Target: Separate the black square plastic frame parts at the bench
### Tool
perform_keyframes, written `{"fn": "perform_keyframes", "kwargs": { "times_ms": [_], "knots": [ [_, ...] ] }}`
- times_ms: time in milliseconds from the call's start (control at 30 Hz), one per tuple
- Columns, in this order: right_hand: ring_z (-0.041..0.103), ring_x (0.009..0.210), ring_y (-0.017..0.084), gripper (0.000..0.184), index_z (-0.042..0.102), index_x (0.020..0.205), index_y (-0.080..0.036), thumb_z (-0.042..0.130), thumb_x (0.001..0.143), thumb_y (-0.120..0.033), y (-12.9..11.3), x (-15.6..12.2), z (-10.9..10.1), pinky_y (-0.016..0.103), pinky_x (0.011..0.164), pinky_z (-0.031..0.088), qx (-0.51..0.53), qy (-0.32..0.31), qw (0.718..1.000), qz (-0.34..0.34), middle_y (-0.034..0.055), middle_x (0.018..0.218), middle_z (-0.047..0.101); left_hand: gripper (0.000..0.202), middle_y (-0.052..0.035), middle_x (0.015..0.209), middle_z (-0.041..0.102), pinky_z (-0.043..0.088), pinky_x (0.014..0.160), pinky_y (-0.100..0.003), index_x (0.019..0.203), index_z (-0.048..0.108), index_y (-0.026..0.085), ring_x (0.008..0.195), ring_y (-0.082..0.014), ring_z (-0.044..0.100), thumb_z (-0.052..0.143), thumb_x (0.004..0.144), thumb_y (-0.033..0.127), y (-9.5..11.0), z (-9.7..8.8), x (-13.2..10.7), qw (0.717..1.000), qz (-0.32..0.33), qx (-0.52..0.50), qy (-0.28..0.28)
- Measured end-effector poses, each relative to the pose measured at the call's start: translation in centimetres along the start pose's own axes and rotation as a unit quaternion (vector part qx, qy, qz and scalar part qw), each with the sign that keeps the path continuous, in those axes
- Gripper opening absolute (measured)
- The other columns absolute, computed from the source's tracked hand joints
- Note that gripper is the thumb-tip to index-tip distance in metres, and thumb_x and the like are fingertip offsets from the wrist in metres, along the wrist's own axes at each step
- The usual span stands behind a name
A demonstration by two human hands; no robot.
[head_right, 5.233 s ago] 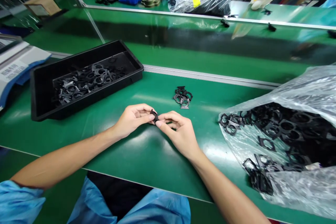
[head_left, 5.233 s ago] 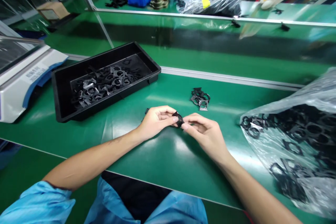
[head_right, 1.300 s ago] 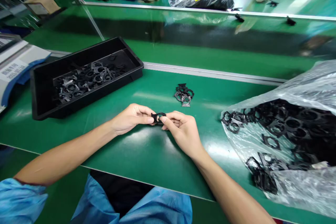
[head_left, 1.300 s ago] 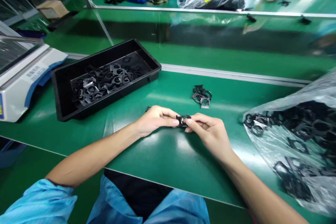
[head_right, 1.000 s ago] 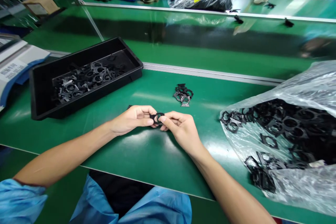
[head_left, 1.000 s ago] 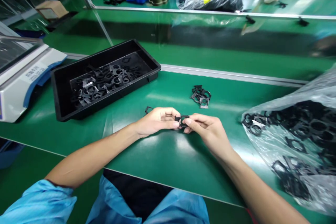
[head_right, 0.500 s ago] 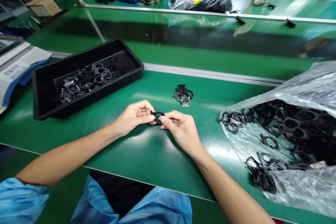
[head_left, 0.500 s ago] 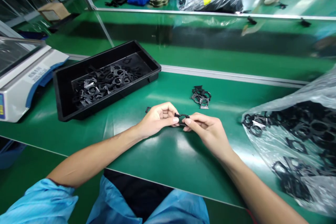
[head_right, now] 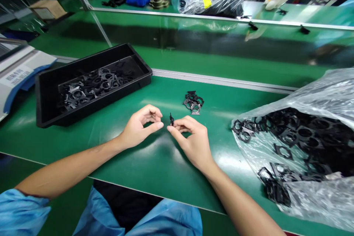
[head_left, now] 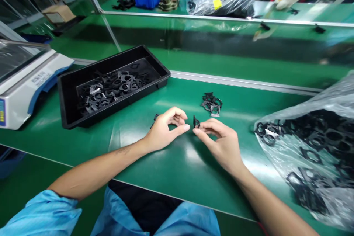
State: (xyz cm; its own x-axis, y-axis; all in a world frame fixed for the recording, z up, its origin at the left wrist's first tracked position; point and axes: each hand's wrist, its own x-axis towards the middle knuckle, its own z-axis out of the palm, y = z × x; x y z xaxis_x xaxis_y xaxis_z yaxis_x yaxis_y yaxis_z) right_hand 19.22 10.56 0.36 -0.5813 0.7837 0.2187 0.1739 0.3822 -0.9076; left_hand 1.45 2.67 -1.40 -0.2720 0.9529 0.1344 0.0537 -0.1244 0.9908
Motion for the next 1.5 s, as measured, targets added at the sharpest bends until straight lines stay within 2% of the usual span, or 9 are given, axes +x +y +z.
{"fn": "perform_keyframes", "kwargs": {
  "times_ms": [100,200,400,600,833,967,1067,1333,1500],
  "knots": [
    [0.066,0.069,0.017,0.011,0.074,0.086,-0.021,0.071,0.091,-0.030,-0.12,-0.21,0.13,0.030,0.068,0.059,-0.041,-0.035,0.996,-0.076,0.0043,0.079,0.071,0.029,-0.0024,0.093,0.070,0.057,0.083,-0.025,0.099,0.065,0.018,0.086,-0.0128,0.069,0.083,0.079,0.029,-0.04,0.23,-0.22,0.998,-0.023,-0.040,-0.049],
    [0.069,0.075,0.018,0.010,0.076,0.096,-0.021,0.068,0.093,-0.025,-0.43,-0.46,0.21,0.031,0.073,0.060,-0.054,-0.063,0.990,-0.112,0.0055,0.085,0.074,0.027,-0.0038,0.092,0.073,0.058,0.082,-0.024,0.099,0.068,0.017,0.087,-0.0137,0.072,0.082,0.080,0.031,-0.29,0.18,0.07,0.996,-0.045,-0.066,-0.039],
    [0.068,0.073,0.017,0.021,0.072,0.105,-0.022,0.074,0.089,-0.035,-0.57,-0.32,-0.18,0.028,0.070,0.061,-0.023,0.040,0.999,-0.008,0.0038,0.086,0.071,0.029,-0.0070,0.093,0.078,0.061,0.082,-0.028,0.096,0.073,0.015,0.084,-0.0170,0.076,0.084,0.079,0.035,-0.42,-0.19,0.64,0.995,-0.043,-0.085,-0.020],
    [0.070,0.073,0.018,0.023,0.075,0.082,-0.021,0.070,0.091,-0.042,-0.46,-0.07,-0.08,0.031,0.072,0.062,0.033,-0.040,0.998,0.021,0.0058,0.085,0.074,0.029,-0.0052,0.094,0.078,0.061,0.082,-0.028,0.094,0.068,0.017,0.086,-0.0160,0.075,0.082,0.081,0.039,-0.02,0.03,0.12,0.999,0.020,-0.039,0.000],
    [0.073,0.072,0.018,0.016,0.078,0.089,-0.021,0.075,0.088,-0.037,-0.36,-0.48,0.04,0.031,0.073,0.063,0.044,-0.026,0.999,0.015,0.0049,0.085,0.077,0.020,-0.0047,0.088,0.076,0.059,0.082,-0.029,0.087,0.068,0.018,0.084,-0.0158,0.072,0.078,0.086,0.035,0.11,-0.20,0.10,0.992,0.113,0.043,0.024],
    [0.074,0.070,0.020,0.020,0.078,0.091,-0.021,0.076,0.087,-0.040,-0.39,-0.60,0.17,0.033,0.073,0.064,0.022,-0.037,0.999,0.027,0.0055,0.083,0.078,0.006,-0.0061,0.092,0.076,0.058,0.083,-0.029,0.089,0.072,0.019,0.088,-0.0163,0.072,0.075,0.088,0.024,0.38,-0.47,0.03,0.966,0.228,0.120,0.016],
    [0.074,0.070,0.020,0.020,0.079,0.090,-0.021,0.075,0.088,-0.040,-0.50,-0.64,0.28,0.033,0.072,0.064,0.027,-0.042,0.998,0.029,0.0056,0.082,0.079,0.004,-0.0066,0.093,0.076,0.057,0.082,-0.030,0.087,0.073,0.020,0.087,-0.0163,0.071,0.072,0.090,0.023,0.46,-0.58,-0.03,0.950,0.264,0.168,0.017],
    [0.070,0.069,0.020,0.016,0.078,0.081,-0.023,0.071,0.091,-0.032,-0.71,-0.76,0.32,0.033,0.068,0.058,-0.013,-0.042,0.999,-0.028,0.0053,0.079,0.077,0.008,-0.0050,0.086,0.073,0.057,0.078,-0.029,0.082,0.071,0.019,0.083,-0.0159,0.068,0.071,0.090,0.022,0.49,-0.42,0.03,0.949,0.246,0.195,0.037],
    [0.070,0.069,0.020,0.013,0.079,0.086,-0.024,0.072,0.091,-0.033,-0.70,-0.66,0.15,0.033,0.068,0.059,-0.018,-0.038,0.998,-0.048,0.0052,0.079,0.077,0.020,-0.0017,0.083,0.070,0.058,0.071,-0.024,0.085,0.067,0.018,0.074,-0.0127,0.067,0.077,0.086,0.036,0.15,-0.11,0.14,0.986,0.136,0.083,0.050]
  ]
}}
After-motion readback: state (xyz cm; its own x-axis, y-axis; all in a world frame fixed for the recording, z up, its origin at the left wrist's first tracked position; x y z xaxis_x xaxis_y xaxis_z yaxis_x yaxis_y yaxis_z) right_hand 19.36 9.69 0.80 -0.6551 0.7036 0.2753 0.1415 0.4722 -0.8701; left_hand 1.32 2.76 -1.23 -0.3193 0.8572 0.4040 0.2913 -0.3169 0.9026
